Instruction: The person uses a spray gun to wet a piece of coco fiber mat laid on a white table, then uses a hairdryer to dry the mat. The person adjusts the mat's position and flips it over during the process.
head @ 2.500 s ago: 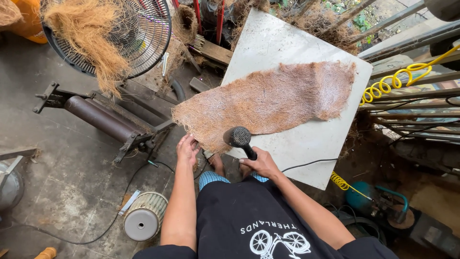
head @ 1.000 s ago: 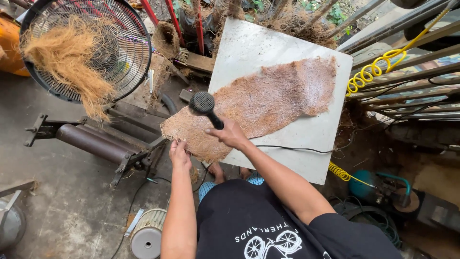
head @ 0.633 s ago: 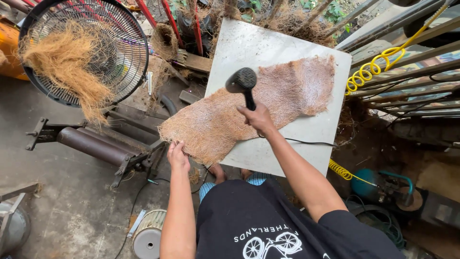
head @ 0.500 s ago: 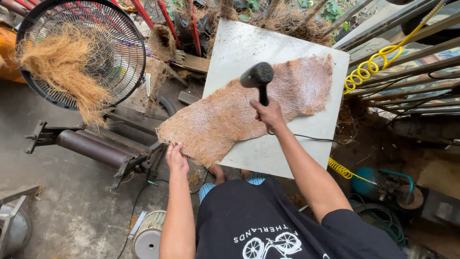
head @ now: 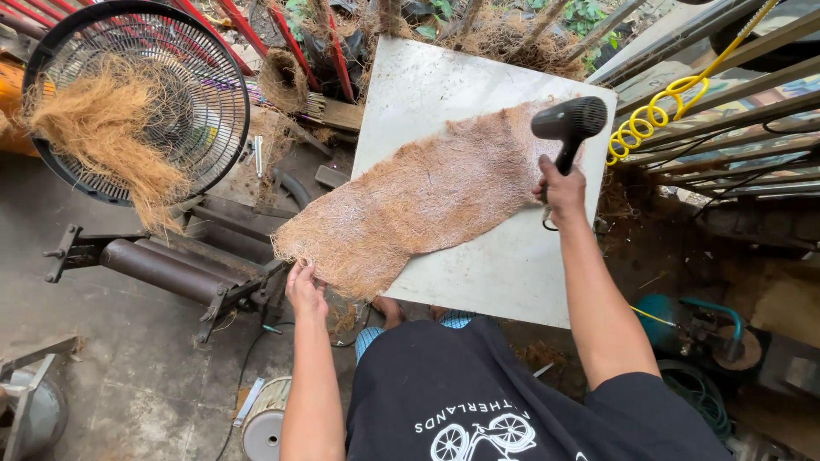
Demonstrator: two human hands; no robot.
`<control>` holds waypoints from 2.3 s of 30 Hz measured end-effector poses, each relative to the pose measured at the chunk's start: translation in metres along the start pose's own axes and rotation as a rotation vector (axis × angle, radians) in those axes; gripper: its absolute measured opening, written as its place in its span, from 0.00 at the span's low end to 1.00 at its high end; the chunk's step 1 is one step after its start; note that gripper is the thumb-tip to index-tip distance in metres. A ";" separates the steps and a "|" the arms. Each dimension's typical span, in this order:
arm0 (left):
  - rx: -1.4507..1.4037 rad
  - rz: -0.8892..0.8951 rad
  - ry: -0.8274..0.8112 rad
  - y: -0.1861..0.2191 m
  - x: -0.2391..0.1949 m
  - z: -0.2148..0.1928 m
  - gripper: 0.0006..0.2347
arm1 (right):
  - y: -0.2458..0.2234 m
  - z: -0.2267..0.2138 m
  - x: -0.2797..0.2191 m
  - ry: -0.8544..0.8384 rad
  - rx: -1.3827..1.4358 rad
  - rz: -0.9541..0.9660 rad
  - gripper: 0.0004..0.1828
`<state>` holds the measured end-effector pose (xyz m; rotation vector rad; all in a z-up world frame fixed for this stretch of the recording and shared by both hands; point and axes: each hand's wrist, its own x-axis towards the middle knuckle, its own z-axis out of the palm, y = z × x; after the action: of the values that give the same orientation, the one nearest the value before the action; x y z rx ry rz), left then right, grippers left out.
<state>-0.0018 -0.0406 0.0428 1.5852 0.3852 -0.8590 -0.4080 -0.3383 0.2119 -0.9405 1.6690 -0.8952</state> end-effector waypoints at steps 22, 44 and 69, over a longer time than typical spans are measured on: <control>-0.034 -0.067 0.030 -0.016 -0.034 -0.003 0.21 | 0.002 0.090 -0.097 -0.405 -0.149 0.089 0.20; -0.033 -0.082 -0.044 -0.003 -0.024 -0.015 0.31 | -0.004 0.202 -0.181 -0.709 -0.259 0.091 0.19; 0.040 -0.092 -0.078 0.039 0.029 -0.002 0.22 | 0.007 0.245 -0.230 -0.676 -0.234 0.125 0.19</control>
<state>0.0448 -0.0535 0.0500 1.5756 0.3897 -1.0018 -0.1234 -0.1603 0.2347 -1.1251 1.2333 -0.2440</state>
